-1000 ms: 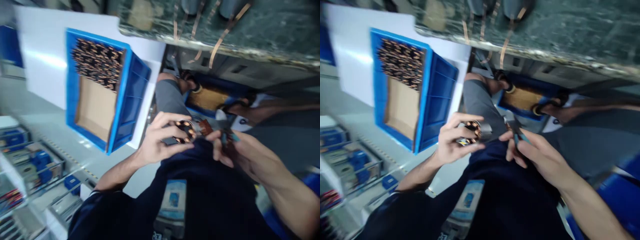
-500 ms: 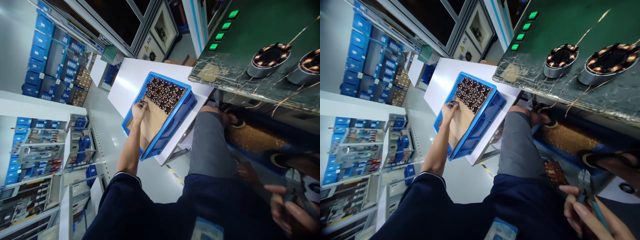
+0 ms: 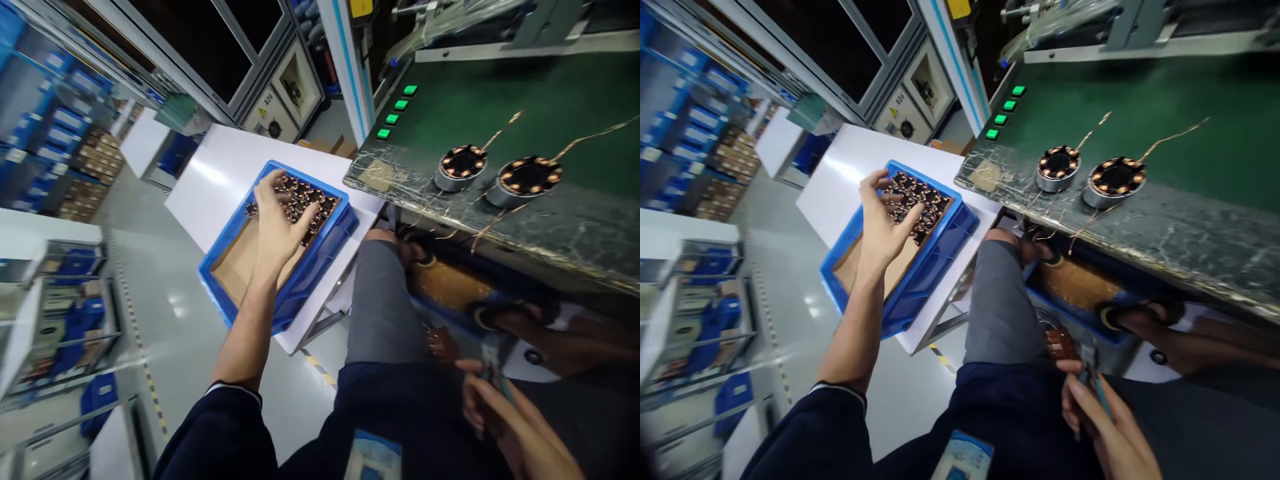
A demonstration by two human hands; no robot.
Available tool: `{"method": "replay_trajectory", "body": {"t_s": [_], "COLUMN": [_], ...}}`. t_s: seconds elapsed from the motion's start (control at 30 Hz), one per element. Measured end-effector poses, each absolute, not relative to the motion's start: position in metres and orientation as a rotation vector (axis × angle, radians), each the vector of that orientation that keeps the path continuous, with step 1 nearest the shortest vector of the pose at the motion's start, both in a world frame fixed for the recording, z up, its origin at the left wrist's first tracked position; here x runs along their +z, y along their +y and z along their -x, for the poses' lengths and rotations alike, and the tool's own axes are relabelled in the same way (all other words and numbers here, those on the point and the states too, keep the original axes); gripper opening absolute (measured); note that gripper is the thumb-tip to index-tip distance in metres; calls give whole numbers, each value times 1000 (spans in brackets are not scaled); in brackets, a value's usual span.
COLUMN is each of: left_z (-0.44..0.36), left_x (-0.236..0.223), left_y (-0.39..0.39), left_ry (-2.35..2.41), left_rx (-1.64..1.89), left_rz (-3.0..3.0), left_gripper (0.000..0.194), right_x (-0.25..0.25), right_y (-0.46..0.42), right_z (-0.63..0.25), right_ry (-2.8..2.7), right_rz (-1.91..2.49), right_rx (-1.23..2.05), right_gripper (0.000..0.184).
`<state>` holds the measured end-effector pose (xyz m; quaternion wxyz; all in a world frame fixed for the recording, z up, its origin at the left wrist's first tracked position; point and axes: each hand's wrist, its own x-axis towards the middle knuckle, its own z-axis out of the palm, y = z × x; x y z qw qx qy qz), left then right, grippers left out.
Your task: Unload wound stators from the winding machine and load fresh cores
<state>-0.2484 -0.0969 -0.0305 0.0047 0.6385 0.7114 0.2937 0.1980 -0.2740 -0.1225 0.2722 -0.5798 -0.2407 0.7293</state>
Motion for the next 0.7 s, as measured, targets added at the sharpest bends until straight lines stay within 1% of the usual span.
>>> {"method": "replay_trajectory", "body": {"t_s": [0.07,0.17,0.27,0.37,0.43,0.53,0.63,0.7], "left_z": [190,116,74,61,58,45,22,8], "left_x": [-27,-37,-61,-76,-76,-68,-61,-58], "left_y": [-78,-35,5,23,14,-33,-97,-132], "left_ry": [1910,1560,1428,1427,1398,1269,1184,1122], "left_rx": [1036,1076,1030,998,1042,1186,1236,1255], "left_rz": [-2111,-2172,-2139,-2105,-2099,-2048,-1946,-1939], "left_gripper": [82,76,75,69,61,53,52,54], "right_x": [-107,-89,-73,-67,-72,-80,-76,-68], "right_y": [-264,-253,-246,-246,-249,-258,-263,-260], "right_z": [-192,-192,-198,-210,-220,-231,-235,-234], "right_ry": [-684,-842,-955,-1038,-1129,-1259,-1399,-1480], "right_rz": [1566,1518,1519,1505,1466,1479,1508,1472], "right_rx": [2020,2041,1948,1831,1787,1696,1582,1514], "right_gripper": [50,48,45,41,40,43,44,49]}}
